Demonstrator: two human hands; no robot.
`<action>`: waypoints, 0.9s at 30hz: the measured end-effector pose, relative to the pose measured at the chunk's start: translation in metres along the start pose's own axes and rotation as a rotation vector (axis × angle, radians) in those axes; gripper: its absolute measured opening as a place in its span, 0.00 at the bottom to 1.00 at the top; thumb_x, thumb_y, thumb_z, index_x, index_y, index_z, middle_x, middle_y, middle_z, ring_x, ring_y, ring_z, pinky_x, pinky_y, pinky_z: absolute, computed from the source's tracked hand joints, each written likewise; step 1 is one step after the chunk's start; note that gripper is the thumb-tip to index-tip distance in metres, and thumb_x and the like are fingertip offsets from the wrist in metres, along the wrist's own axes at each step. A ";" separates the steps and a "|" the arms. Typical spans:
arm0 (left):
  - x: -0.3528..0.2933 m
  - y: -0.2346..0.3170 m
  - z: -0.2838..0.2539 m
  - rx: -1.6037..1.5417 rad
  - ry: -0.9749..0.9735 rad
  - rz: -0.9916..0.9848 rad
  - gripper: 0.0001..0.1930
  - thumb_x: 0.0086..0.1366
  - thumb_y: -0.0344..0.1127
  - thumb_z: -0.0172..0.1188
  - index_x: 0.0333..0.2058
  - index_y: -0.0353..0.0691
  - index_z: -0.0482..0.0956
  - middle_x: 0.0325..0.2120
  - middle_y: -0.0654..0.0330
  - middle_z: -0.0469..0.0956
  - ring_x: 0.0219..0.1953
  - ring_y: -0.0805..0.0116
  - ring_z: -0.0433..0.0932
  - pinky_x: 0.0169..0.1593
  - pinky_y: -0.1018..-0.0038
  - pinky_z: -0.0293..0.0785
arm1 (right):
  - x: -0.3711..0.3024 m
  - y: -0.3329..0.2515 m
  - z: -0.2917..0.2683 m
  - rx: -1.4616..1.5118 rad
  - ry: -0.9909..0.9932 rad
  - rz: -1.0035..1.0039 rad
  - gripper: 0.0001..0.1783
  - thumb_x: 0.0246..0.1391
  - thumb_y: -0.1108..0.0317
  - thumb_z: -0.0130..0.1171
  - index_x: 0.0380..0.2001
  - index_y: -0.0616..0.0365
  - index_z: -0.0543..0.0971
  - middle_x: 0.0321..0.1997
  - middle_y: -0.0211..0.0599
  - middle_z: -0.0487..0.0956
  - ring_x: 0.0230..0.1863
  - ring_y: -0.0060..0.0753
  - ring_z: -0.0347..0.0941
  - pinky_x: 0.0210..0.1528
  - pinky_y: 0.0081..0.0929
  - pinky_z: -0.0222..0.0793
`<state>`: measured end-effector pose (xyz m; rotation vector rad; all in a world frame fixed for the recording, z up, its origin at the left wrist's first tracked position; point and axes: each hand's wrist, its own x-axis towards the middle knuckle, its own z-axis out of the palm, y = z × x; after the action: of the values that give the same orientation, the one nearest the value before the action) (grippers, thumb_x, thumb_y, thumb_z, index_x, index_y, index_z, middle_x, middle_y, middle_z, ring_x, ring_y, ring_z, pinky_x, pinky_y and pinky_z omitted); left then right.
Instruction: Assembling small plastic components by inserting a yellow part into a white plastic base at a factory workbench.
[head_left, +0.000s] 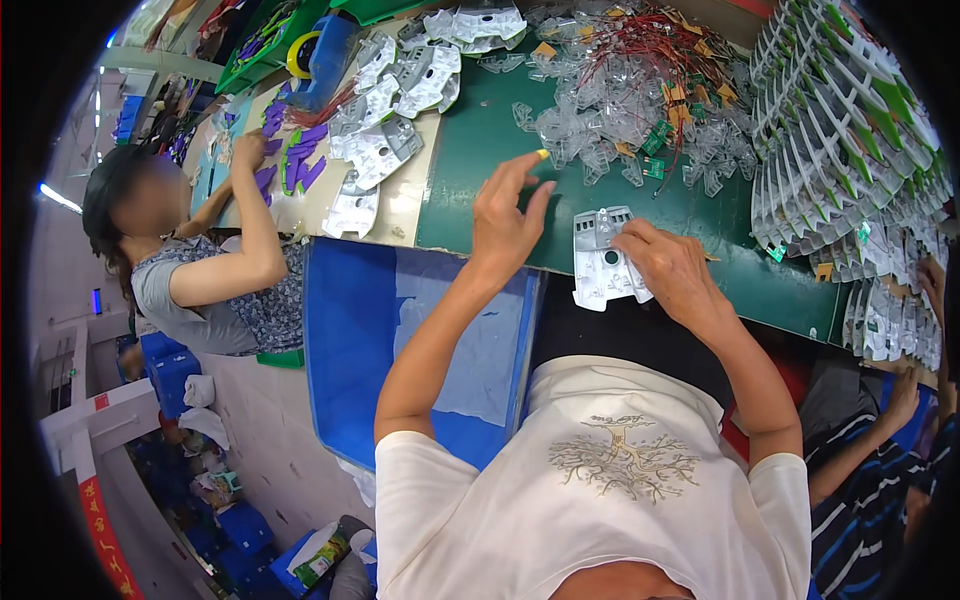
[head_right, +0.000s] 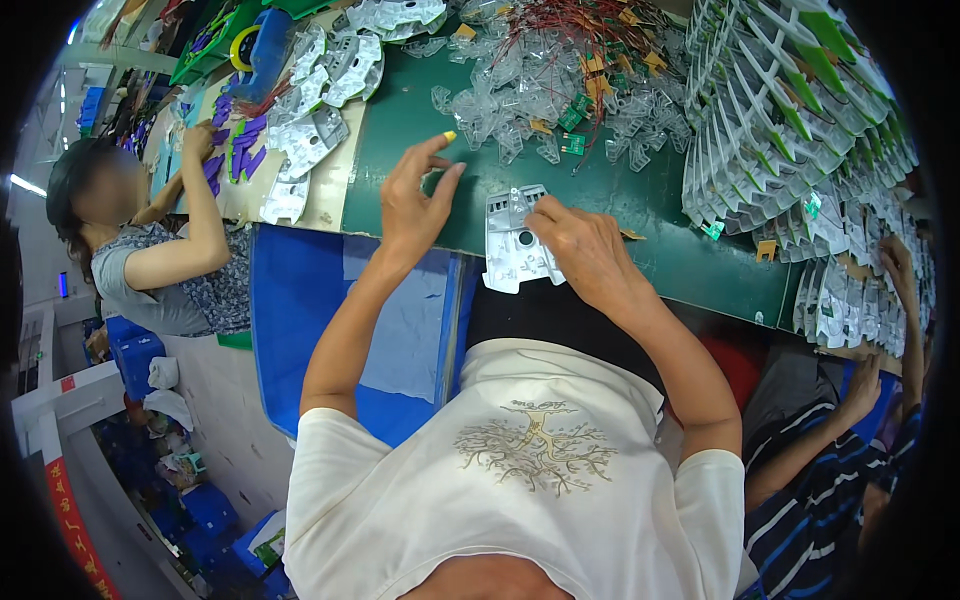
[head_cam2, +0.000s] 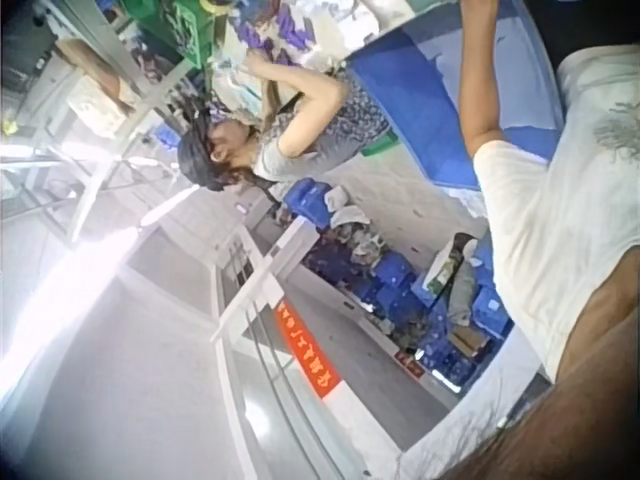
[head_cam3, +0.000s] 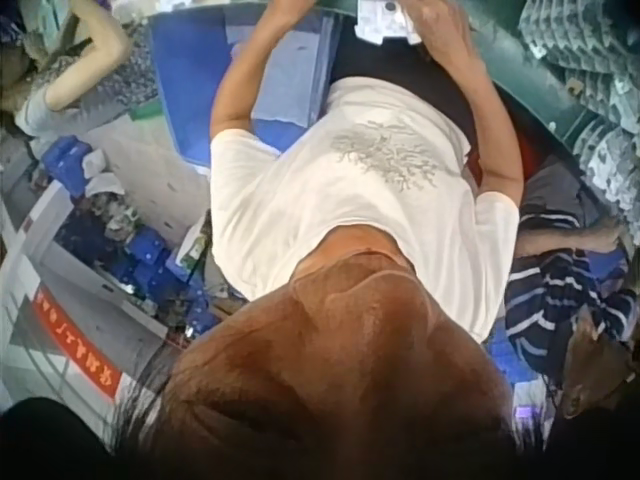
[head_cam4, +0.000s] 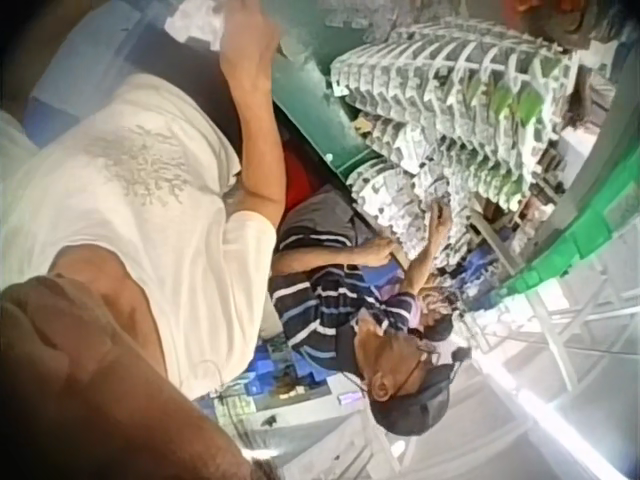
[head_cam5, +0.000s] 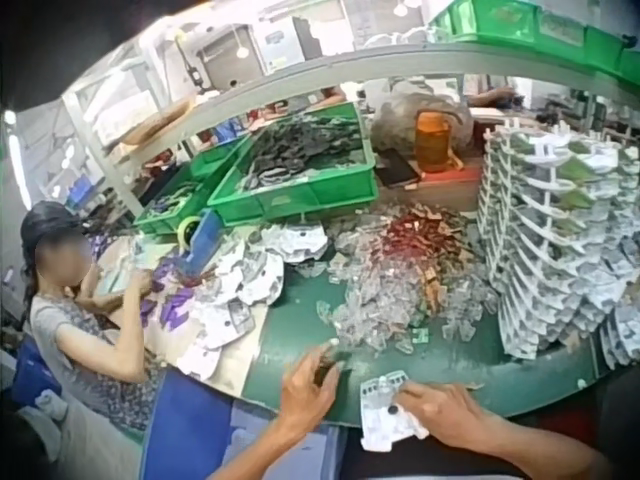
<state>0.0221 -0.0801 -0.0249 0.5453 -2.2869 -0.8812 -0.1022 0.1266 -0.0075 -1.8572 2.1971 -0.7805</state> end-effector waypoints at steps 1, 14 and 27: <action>-0.005 -0.004 0.001 0.039 0.020 0.107 0.18 0.58 0.25 0.67 0.48 0.35 0.76 0.41 0.50 0.80 0.36 0.58 0.83 0.38 0.65 0.77 | 0.001 -0.001 0.000 0.001 -0.002 -0.003 0.13 0.47 0.81 0.59 0.38 0.60 0.79 0.40 0.37 0.78 0.35 0.46 0.80 0.32 0.38 0.74; 0.024 0.001 0.015 -0.086 0.136 0.078 0.19 0.56 0.18 0.60 0.48 0.36 0.76 0.38 0.49 0.79 0.35 0.51 0.81 0.38 0.64 0.79 | 0.002 -0.003 0.004 -0.022 -0.001 0.008 0.12 0.48 0.80 0.60 0.38 0.61 0.79 0.39 0.37 0.79 0.34 0.45 0.80 0.31 0.38 0.74; -0.052 -0.006 -0.034 0.192 -0.032 0.191 0.16 0.57 0.22 0.63 0.46 0.34 0.79 0.46 0.51 0.77 0.48 0.51 0.76 0.49 0.61 0.73 | 0.007 0.002 -0.002 0.017 -0.045 -0.038 0.12 0.49 0.80 0.56 0.38 0.60 0.80 0.38 0.38 0.77 0.34 0.46 0.80 0.33 0.39 0.74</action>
<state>0.0835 -0.0707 -0.0296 0.3881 -2.4206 -0.5864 -0.1065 0.1203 -0.0048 -1.8949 2.1268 -0.7540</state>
